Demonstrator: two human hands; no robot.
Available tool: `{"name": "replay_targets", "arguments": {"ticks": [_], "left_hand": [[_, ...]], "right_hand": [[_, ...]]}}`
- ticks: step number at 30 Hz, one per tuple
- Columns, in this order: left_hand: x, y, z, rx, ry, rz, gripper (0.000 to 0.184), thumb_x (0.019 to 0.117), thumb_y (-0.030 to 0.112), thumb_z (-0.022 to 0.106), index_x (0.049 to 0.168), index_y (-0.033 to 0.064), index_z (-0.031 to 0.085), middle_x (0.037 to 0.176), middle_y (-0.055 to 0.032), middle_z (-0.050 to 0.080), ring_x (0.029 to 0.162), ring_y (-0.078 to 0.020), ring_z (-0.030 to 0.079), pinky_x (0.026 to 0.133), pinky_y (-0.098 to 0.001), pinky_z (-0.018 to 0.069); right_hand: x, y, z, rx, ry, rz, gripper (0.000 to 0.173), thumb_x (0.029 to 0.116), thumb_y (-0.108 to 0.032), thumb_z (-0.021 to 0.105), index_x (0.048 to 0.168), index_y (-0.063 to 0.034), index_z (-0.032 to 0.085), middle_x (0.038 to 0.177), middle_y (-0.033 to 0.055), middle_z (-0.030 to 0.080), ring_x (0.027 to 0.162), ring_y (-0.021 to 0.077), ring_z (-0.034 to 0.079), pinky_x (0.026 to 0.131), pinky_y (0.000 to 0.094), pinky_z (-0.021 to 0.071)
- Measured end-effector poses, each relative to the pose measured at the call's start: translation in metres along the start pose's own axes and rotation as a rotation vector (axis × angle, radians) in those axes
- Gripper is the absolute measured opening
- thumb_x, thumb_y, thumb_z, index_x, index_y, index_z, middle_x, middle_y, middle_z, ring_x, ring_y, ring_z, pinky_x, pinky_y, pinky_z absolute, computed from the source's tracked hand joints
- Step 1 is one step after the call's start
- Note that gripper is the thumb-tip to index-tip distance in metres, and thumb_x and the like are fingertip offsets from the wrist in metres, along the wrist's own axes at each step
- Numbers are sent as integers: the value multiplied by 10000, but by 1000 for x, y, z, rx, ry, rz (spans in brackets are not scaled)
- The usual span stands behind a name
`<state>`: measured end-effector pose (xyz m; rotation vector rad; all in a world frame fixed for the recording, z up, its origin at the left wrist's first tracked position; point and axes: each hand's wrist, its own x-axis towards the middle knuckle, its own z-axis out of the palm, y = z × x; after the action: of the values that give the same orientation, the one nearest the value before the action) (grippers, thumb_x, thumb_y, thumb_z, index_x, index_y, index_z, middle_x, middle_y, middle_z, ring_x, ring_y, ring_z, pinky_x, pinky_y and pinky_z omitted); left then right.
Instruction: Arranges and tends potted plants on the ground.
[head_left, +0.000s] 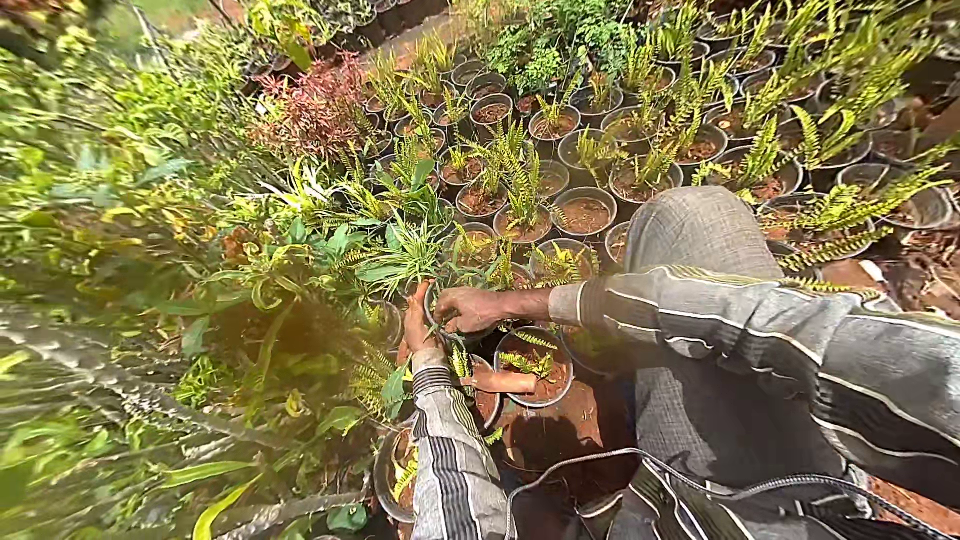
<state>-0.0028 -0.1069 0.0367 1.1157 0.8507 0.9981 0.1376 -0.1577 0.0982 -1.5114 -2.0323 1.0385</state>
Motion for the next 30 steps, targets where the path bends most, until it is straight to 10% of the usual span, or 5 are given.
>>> {"name": "replay_targets", "arguments": {"ticks": [12,20,23,27,30], "left_hand": [[3,-3,-1,-47,-7,35,599,1135,330,134,1470,-51,451,1468,-146,555,1299,-132,550,1097,-285,414],[2,-3,0,37,-5,39,463,1098,187,289,1454,-39,479,1425,-147,578,1220,-121,581,1053,-287,452],[2,-6,-2,35,-15,50,459,1086,149,291,1462,-52,461,1435,-161,565,1225,-134,579,1060,-296,452],[1,-9,2,-56,63,-12,384,1103,155,341,1392,30,562,1218,-72,674,899,-80,646,758,-240,540],[-3,-9,0,-11,30,11,413,1098,141,329,1429,-4,530,1401,-139,601,1203,-163,603,1023,-343,492]], "right_hand": [[-10,-18,6,160,104,79,428,945,-43,689,1348,-2,555,1311,249,608,1146,372,635,995,544,495],[-6,-10,11,83,165,44,247,993,-89,644,1203,38,678,1257,240,647,1236,364,595,1098,500,433],[-6,-12,10,132,163,114,258,1026,-92,594,1240,47,635,1220,253,657,1162,378,634,1034,533,471],[0,-6,14,361,171,272,250,1049,-98,561,1268,21,551,1051,186,685,857,268,696,798,438,573],[16,9,41,324,301,340,227,1023,-88,589,1245,-44,592,952,134,717,774,245,704,697,441,594]]}}
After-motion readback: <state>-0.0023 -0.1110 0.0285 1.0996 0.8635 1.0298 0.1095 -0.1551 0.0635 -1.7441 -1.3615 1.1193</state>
